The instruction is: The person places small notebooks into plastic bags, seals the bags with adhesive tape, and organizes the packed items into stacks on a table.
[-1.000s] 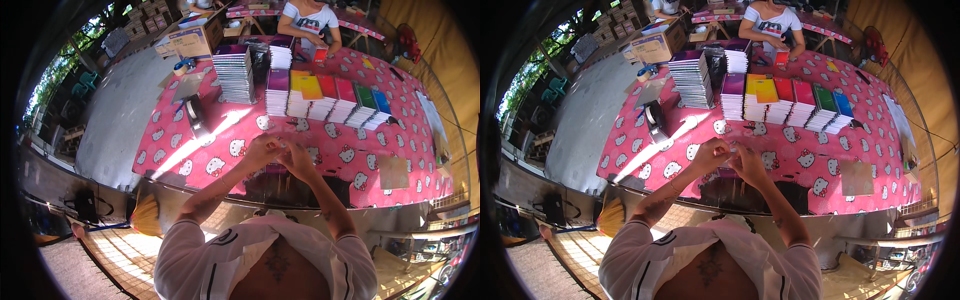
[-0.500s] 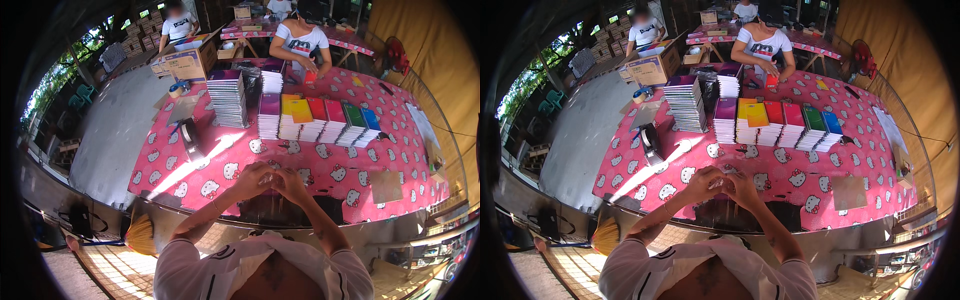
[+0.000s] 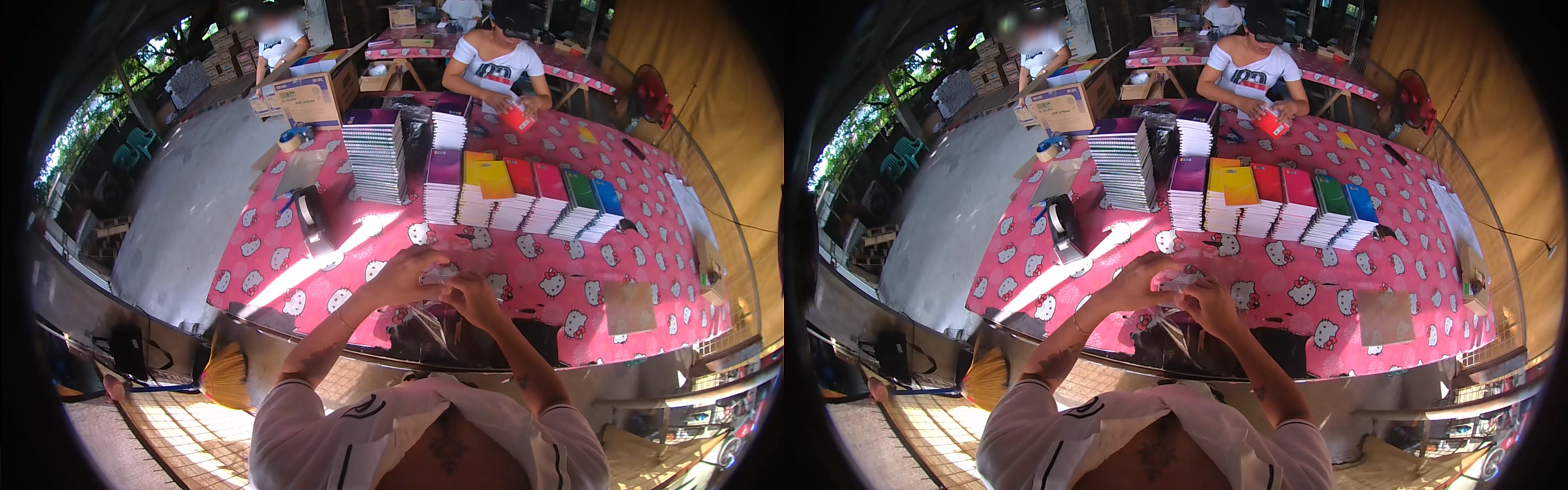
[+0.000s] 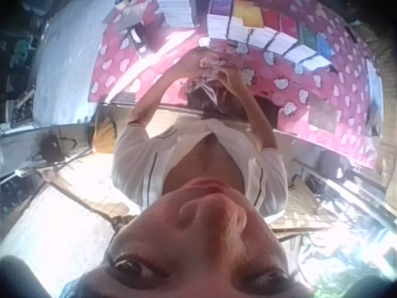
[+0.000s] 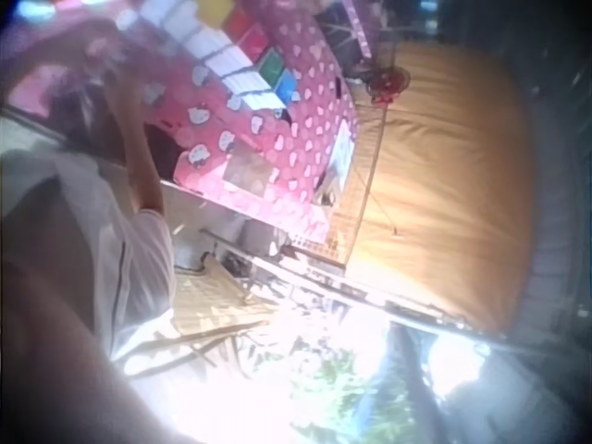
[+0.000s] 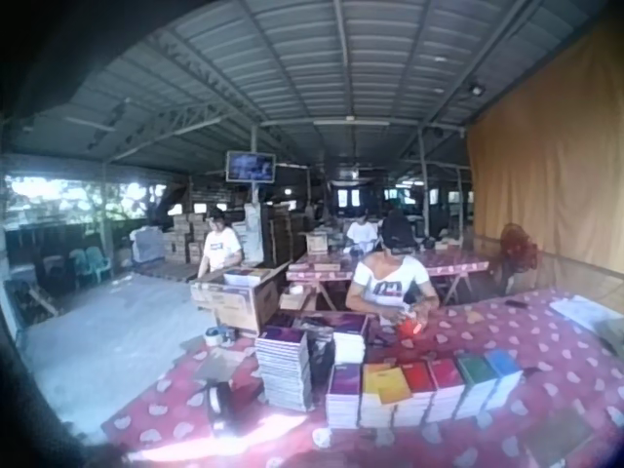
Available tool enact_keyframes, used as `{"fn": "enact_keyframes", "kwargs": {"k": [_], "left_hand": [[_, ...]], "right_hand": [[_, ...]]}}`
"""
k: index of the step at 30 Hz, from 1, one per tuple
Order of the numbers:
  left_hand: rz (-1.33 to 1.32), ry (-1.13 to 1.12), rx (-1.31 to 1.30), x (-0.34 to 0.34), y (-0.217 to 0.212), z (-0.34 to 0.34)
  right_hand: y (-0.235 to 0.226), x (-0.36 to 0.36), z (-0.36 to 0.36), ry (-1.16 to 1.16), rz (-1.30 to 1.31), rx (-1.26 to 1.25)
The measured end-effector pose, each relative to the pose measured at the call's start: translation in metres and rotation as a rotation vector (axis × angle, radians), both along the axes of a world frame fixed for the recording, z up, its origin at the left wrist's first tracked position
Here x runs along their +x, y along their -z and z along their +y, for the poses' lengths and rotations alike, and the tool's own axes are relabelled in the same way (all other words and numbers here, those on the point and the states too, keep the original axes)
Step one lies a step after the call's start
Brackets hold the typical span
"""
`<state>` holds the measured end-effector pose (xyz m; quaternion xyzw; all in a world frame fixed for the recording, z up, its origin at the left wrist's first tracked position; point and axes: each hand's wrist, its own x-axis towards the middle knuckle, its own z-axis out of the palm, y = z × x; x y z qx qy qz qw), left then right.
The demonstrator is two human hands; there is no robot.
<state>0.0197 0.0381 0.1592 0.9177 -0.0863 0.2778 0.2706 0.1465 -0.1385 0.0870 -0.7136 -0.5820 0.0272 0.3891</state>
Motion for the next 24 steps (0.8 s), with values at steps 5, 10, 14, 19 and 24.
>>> {"fn": "enact_keyframes", "kwargs": {"k": [5,10,14,19,24], "left_hand": [[0.283,-0.026,-0.249,0.000,0.056,0.009],[0.338,-0.256,-0.172,0.017,0.058,-0.002],[0.315,-0.381,0.067,0.020,0.059,-0.011],[-0.002,-0.352,-0.142,0.021,0.049,-0.003],[-0.163,-1.122,0.067,-0.040,0.083,0.127]], "right_hand": [[0.001,-0.003,0.009,0.020,-0.012,0.100],[-0.003,-0.010,0.011,0.134,-0.051,-0.010],[-0.012,-0.024,0.016,0.311,-0.411,0.122],[0.049,0.010,0.014,0.129,0.535,0.099],[0.045,0.005,0.013,0.180,0.630,0.056]]}}
